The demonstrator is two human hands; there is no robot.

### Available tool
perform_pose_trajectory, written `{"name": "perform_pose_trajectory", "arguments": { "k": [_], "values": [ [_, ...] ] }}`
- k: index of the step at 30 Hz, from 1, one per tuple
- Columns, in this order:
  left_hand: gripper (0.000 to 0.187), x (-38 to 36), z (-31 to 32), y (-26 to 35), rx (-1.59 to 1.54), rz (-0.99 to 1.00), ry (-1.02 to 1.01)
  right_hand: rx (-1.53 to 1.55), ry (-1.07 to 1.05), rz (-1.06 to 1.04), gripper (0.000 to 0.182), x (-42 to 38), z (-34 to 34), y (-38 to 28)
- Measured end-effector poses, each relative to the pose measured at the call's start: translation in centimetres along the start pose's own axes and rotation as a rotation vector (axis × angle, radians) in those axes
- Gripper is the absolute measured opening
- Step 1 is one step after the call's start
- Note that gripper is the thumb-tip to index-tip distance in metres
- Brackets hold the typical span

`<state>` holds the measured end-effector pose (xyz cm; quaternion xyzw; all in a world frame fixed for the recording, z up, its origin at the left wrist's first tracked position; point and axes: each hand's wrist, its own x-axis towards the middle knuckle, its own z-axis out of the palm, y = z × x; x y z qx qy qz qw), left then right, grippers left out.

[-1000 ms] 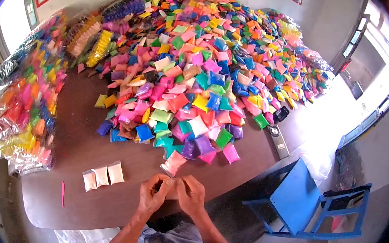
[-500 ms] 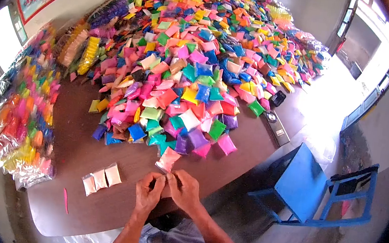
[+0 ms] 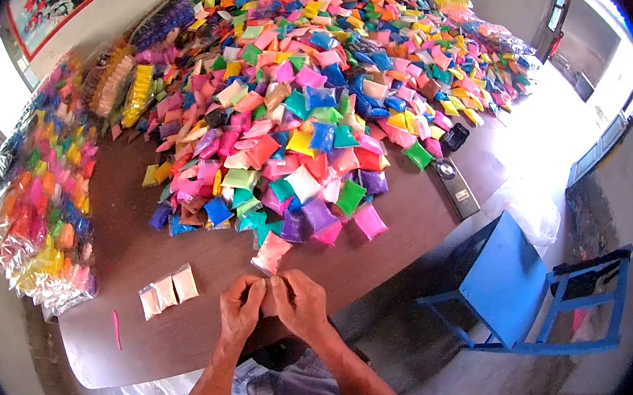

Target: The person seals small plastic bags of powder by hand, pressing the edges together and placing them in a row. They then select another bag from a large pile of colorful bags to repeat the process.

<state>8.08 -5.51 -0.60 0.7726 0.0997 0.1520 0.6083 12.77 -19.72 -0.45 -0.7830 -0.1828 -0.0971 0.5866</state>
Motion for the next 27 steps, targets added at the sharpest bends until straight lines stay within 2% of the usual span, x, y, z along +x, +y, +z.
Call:
{"name": "perform_pose_trajectory", "arguments": {
  "k": [5, 12, 16, 18, 22, 27],
  "values": [
    [0.019, -0.1, 0.2, 0.0, -0.077, -0.034, -0.016, 0.067, 0.039, 0.147, 0.016, -0.3, 0.1, 0.6],
    [0.018, -0.2, 0.1, 0.0, 0.024, 0.000, 0.065, -0.023, 0.021, -0.018, 0.020, -0.1, 0.7, 0.7],
    [0.021, -0.1, 0.3, 0.4, 0.109, 0.088, 0.083, -0.029, -0.005, 0.053, 0.018, -0.1, 0.5, 0.4],
    [0.022, -0.1, 0.4, 0.6, 0.012, 0.049, 0.018, 0.011, 0.050, 0.068, 0.016, -0.2, 0.5, 0.5],
    [0.021, 0.1, 0.1, 2.2, 0.071, 0.112, -0.058, 0.049, 0.095, 0.094, 0.017, -0.2, 0.6, 0.4],
    [0.018, 0.1, 0.3, 1.1, 0.132, 0.117, -0.019, -0.006, 0.051, 0.070, 0.019, -0.2, 0.5, 0.1]
  ]
}}
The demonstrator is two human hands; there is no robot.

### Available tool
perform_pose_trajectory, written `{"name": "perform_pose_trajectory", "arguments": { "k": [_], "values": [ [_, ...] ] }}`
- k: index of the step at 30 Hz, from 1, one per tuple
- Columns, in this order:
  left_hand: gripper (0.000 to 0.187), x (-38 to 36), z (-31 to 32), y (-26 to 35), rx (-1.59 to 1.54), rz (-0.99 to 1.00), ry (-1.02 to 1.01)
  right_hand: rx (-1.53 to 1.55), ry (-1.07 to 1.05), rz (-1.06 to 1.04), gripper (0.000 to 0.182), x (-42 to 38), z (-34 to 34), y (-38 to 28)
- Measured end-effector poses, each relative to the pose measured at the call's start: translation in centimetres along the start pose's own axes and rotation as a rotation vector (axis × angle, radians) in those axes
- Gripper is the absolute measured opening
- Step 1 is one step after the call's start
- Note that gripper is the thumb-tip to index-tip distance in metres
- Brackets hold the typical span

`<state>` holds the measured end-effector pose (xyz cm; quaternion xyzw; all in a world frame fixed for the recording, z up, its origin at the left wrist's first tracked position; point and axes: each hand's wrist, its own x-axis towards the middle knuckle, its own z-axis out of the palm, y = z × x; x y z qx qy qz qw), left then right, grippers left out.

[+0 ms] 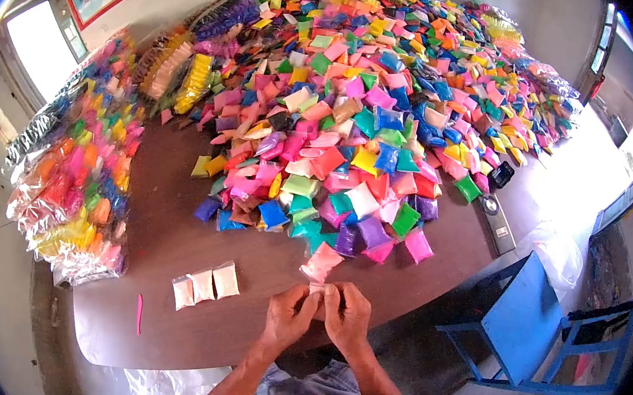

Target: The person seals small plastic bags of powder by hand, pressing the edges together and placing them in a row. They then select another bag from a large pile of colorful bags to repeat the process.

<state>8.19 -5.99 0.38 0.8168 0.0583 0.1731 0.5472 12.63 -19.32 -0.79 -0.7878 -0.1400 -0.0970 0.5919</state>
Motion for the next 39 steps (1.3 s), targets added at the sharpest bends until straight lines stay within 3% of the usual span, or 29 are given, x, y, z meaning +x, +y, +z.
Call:
{"name": "perform_pose_trajectory", "arguments": {
  "k": [12, 18, 23, 29, 39],
  "values": [
    [0.021, -0.1, 0.0, 0.4, -0.070, -0.033, -0.062, 0.046, 0.092, 0.068, 0.021, -0.6, -0.2, 0.7],
    [0.024, -0.1, 0.1, 0.2, 0.004, 0.022, 0.016, 0.100, 0.054, 0.085, 0.024, -0.2, 0.0, 0.3],
    [0.022, 0.0, -0.1, 0.7, -0.018, -0.051, 0.061, -0.002, -0.069, 0.059, 0.027, -0.1, -0.1, 0.8],
    [0.025, 0.1, 0.1, 1.0, 0.005, 0.009, -0.026, 0.052, -0.001, 0.110, 0.029, -0.3, -0.1, 0.5],
    [0.031, -0.1, -0.1, -0.1, -0.010, -0.002, 0.013, 0.096, -0.071, 0.093, 0.030, -0.4, -0.1, 0.6]
  ]
}}
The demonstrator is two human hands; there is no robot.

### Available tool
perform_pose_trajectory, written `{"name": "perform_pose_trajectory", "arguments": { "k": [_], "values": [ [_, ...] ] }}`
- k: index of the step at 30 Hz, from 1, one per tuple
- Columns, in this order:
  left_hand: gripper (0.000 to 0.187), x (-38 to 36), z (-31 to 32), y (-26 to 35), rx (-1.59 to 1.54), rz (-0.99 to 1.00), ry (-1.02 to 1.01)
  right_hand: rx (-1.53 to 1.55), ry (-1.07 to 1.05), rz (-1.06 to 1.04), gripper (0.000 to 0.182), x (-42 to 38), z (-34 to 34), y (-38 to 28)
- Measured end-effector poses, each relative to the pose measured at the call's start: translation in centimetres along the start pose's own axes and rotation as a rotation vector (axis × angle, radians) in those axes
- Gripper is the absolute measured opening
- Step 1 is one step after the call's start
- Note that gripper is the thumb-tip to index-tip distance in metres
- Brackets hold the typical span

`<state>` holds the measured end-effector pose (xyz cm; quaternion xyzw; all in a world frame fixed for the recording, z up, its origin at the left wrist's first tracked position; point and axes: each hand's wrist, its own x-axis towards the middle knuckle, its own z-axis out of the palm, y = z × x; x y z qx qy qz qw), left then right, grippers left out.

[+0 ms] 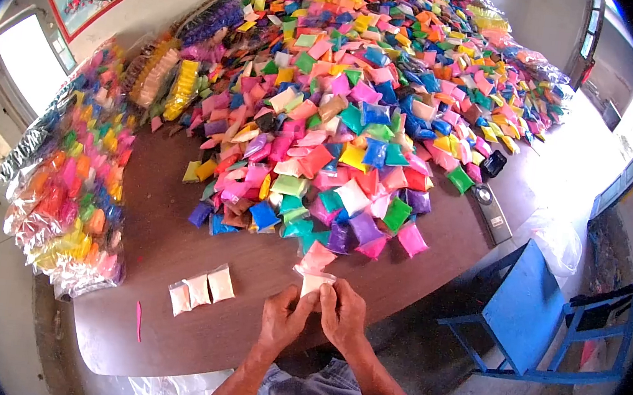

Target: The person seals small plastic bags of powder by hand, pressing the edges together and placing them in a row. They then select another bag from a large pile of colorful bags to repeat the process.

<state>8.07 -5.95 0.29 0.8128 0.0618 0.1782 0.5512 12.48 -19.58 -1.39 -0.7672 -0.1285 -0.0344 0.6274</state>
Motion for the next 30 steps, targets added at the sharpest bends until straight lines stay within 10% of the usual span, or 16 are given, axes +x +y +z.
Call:
{"name": "perform_pose_trajectory", "arguments": {
  "k": [30],
  "values": [
    [0.030, 0.1, 0.2, -0.2, 0.058, -0.018, -0.036, 0.193, 0.095, 0.045, 0.024, 0.0, -0.2, 0.2]
  ]
}}
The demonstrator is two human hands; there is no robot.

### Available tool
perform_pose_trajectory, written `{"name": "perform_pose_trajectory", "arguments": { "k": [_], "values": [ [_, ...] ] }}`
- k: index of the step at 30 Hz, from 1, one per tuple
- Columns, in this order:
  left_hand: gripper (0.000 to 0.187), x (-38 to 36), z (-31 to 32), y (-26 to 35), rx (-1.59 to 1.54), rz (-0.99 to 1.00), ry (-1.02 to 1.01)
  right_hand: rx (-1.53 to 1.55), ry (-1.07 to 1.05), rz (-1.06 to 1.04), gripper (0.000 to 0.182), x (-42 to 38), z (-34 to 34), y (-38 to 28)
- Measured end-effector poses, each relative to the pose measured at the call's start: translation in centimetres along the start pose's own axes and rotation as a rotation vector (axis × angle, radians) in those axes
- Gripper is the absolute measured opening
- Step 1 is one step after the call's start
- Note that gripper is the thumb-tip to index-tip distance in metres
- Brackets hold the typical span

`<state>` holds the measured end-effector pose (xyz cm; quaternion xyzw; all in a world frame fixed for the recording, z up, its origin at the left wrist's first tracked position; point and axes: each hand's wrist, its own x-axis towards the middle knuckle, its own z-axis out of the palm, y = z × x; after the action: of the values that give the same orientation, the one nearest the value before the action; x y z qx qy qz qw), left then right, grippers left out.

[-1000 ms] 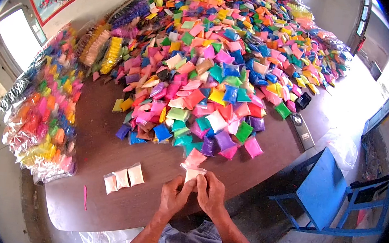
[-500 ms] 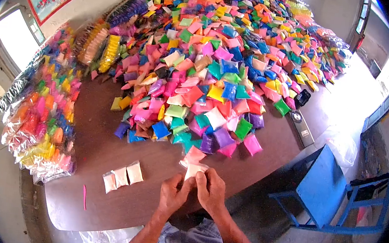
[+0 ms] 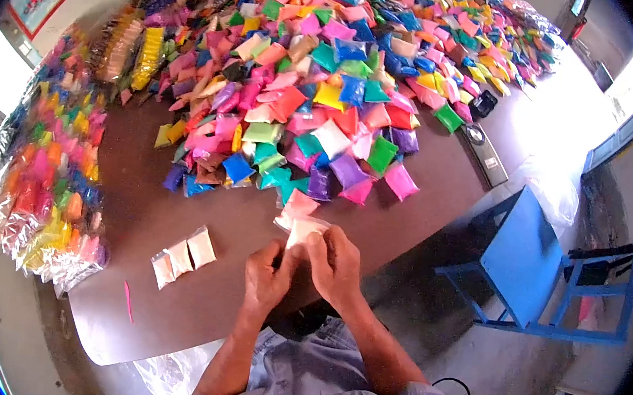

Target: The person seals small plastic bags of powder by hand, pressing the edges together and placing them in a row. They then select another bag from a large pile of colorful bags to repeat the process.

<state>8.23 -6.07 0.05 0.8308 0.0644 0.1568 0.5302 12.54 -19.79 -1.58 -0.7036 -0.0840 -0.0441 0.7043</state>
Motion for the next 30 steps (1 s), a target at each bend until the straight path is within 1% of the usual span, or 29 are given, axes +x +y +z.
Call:
{"name": "perform_pose_trajectory", "arguments": {
  "k": [2, 5, 7, 9, 10, 11, 12, 14, 15, 18, 19, 20, 22, 23, 24, 25, 26, 27, 28, 30],
  "values": [
    [0.031, 0.2, -0.3, 0.5, -0.001, -0.005, -0.003, -0.055, -0.039, 0.043, 0.026, 0.1, 0.0, -0.3],
    [0.028, 0.1, -0.2, 0.2, 0.015, 0.008, -0.004, -0.068, -0.032, 0.008, 0.027, 0.3, -0.1, 0.1],
    [0.024, 0.1, 0.0, 0.8, -0.049, -0.023, 0.010, -0.057, -0.024, 0.002, 0.025, 0.2, -0.1, 0.2],
    [0.024, 0.1, 0.2, 0.7, -0.089, -0.047, 0.041, -0.051, -0.047, -0.044, 0.016, 0.1, -0.1, -0.1],
    [0.023, 0.0, 0.4, 0.5, -0.128, -0.074, 0.071, -0.179, -0.057, -0.160, 0.012, 0.3, -0.3, -0.3],
    [0.025, -0.1, 0.2, -0.1, -0.064, -0.047, 0.072, -0.161, -0.056, -0.142, 0.013, 0.3, -0.2, -0.4],
    [0.025, 0.1, -0.2, 0.8, -0.081, -0.075, 0.025, -0.148, -0.052, -0.125, 0.015, 0.2, -0.1, -0.5],
    [0.027, 0.1, 0.0, -0.4, -0.049, -0.014, 0.030, -0.236, -0.052, -0.116, 0.018, 0.3, -0.3, -1.2],
    [0.027, 0.1, 0.0, -0.7, -0.077, -0.004, 0.012, -0.226, -0.056, -0.126, 0.022, 0.3, -0.2, -1.0],
    [0.029, 0.0, 0.2, -0.9, -0.037, 0.001, 0.031, -0.221, -0.085, -0.097, 0.022, 0.4, -0.3, -1.3],
    [0.029, -0.1, 0.3, -1.0, -0.042, -0.025, 0.040, -0.130, -0.069, -0.081, 0.021, 0.4, -0.2, -1.9],
    [0.029, 0.0, 0.3, -1.0, -0.045, -0.051, 0.051, -0.136, -0.063, -0.086, 0.021, 0.4, -0.1, -1.6],
    [0.026, 0.0, 0.1, -0.4, -0.026, -0.033, 0.030, -0.102, -0.050, -0.102, 0.020, 0.4, 0.0, -1.0],
    [0.025, 0.0, 0.2, -0.3, -0.099, -0.036, 0.044, -0.143, -0.088, -0.079, 0.020, 0.2, -0.4, -0.9],
    [0.023, 0.0, 0.4, -0.3, -0.173, -0.038, 0.056, -0.148, -0.082, -0.084, 0.020, 0.3, -0.3, -0.8],
    [0.023, 0.1, 0.6, -0.1, -0.184, -0.027, 0.047, -0.170, -0.077, -0.160, 0.020, 0.5, -0.3, -0.7],
    [0.022, 0.0, 0.2, 0.0, -0.176, -0.081, 0.034, -0.186, -0.079, -0.231, 0.020, 0.4, -0.2, -0.6],
    [0.022, 0.0, 0.0, 0.1, -0.167, -0.134, 0.022, -0.208, -0.124, -0.175, 0.021, 0.3, -0.5, -0.7],
    [0.022, 0.1, 0.0, 0.2, -0.169, -0.130, 0.019, -0.210, -0.120, -0.177, 0.021, 0.3, -0.6, -0.7],
    [0.022, 0.2, 0.1, 0.4, -0.101, -0.024, 0.053, -0.241, -0.129, -0.203, 0.022, 0.3, -0.5, -0.7]
  ]
}}
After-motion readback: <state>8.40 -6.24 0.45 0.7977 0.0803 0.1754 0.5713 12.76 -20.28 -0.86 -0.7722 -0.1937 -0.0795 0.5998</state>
